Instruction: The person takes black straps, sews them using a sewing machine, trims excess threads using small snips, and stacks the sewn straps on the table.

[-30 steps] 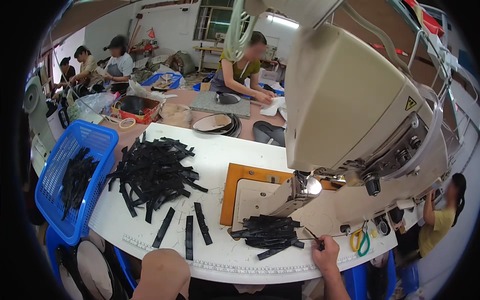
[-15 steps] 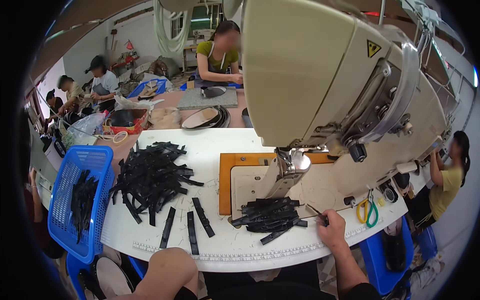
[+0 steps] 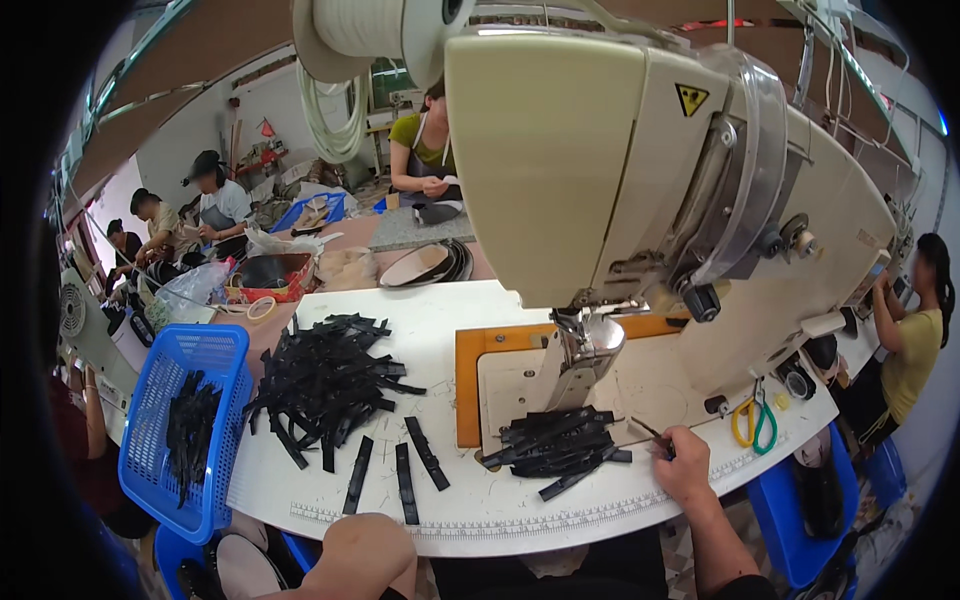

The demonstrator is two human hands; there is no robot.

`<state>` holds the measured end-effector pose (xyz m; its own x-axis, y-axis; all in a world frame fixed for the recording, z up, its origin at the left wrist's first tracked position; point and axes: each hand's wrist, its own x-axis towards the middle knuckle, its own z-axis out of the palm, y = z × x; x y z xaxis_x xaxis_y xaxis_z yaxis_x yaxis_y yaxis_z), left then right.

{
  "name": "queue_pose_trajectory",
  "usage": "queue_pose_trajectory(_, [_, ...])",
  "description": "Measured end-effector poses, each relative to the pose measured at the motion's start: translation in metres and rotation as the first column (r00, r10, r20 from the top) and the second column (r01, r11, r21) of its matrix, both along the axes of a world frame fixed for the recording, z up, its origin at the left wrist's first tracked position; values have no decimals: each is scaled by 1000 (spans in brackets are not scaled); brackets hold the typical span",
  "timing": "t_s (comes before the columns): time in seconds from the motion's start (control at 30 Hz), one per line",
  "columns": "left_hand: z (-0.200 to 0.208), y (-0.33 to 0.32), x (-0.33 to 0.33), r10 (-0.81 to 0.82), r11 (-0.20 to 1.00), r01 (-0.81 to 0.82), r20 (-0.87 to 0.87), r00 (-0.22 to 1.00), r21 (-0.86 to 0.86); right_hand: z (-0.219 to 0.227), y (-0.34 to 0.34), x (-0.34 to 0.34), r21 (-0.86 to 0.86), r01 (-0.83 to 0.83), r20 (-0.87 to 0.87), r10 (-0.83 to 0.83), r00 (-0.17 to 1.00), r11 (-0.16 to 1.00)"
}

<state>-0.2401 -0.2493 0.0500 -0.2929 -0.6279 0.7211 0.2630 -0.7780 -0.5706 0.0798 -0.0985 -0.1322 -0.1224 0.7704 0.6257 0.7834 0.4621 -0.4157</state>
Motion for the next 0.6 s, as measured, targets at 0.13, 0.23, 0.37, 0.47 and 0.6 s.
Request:
queue_pose_trajectory(0.13, [-3, -6, -9, 21, 1000, -21, -20, 1000, 0, -9, -24, 1, -52, -14, 51, 16, 999, 999])
queue_pose_trajectory(0.23, [-29, 1, -9, 12, 998, -13, -19, 1000, -54, -26, -6, 7, -26, -25, 63, 27, 998, 999])
queue_pose_trajectory(0.37, [-74, 14, -6, -22, 983, 28, 34, 999, -181, -51, 24, -5, -10, -44, 26, 45, 999, 999])
queue_pose_trajectory(0.47, [-83, 22, -13, -23, 980, 33, 50, 998, -195, -52, 33, -10, -41, -15, 12, 15, 1000, 999])
queue_pose_trajectory(0.6, [-78, 30, -26, -10, 986, 19, 57, 998, -165, -55, 29, -17, -76, -31, 16, 33, 999, 997])
